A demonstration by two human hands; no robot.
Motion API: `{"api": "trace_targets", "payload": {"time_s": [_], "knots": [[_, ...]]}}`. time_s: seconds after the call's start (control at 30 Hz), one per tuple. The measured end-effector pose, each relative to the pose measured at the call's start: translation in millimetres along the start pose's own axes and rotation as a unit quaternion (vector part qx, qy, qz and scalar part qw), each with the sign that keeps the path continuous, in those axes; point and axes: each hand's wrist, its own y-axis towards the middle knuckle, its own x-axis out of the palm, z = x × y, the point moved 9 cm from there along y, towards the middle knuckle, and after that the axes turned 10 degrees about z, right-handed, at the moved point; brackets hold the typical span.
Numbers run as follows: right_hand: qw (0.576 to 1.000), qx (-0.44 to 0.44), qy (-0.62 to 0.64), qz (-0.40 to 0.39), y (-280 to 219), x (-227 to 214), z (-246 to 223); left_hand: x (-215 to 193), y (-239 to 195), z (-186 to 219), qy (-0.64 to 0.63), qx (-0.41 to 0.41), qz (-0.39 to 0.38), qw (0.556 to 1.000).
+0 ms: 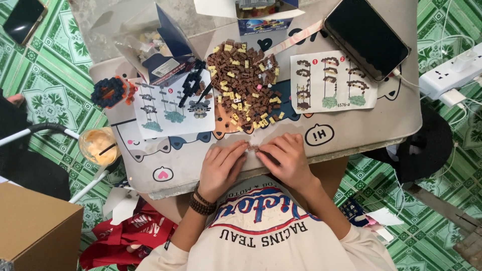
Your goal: The person assembles small interlocking plastic bricks by hand, following a printed instruction sheet. They pick up individual bricks, connect them into small sections, and occasionally refer to the guide while building.
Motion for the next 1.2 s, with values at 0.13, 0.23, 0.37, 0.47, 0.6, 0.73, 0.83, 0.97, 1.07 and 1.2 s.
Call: {"api": "trace_targets", "payload": {"time_s": [0.13,0.23,0.37,0.47,0.6,0.73,0.83,0.97,1.07,1.2], "knots": [[1.000,-0.023,0.005,0.005,9.8,-8.8,4.8,-0.4,0.5,1.0,0.019,0.028,-0.002,0.999],[0.994,-0.065,-0.040,0.072,20.2,-31.9,25.1,-0.7,0.8,2.8,0.032,0.046,0.002,0.998],[0.988,0.046,-0.128,0.069,49.8,-39.2,79.4,-0.1,4.2,1.2,0.010,0.019,0.000,1.000],[0.981,0.051,-0.181,0.043,55.1,-30.5,90.4,1.1,6.3,0.7,0.001,0.022,-0.025,0.999],[0.975,0.061,-0.212,0.019,57.8,-25.7,90.6,9.3,-1.3,-2.7,0.013,0.025,-0.069,0.997],[0.972,0.076,-0.223,0.012,59.5,-22.0,93.7,11.2,-0.1,-5.1,0.014,0.026,-0.070,0.997],[0.971,0.094,-0.219,0.007,59.1,-22.3,95.7,9.5,4.9,-2.0,0.015,0.028,-0.065,0.997],[0.979,0.058,-0.192,0.013,58.4,-21.9,90.3,-1.2,10.7,-2.3,0.009,0.020,-0.006,1.000],[0.986,0.025,-0.161,0.027,50.1,-27.7,73.1,-1.6,-0.7,-6.5,0.001,0.019,0.012,1.000],[0.985,0.022,-0.152,0.077,20.1,-37.3,29.7,-3.1,-11.2,-8.7,-0.009,0.015,0.021,1.000]]}}
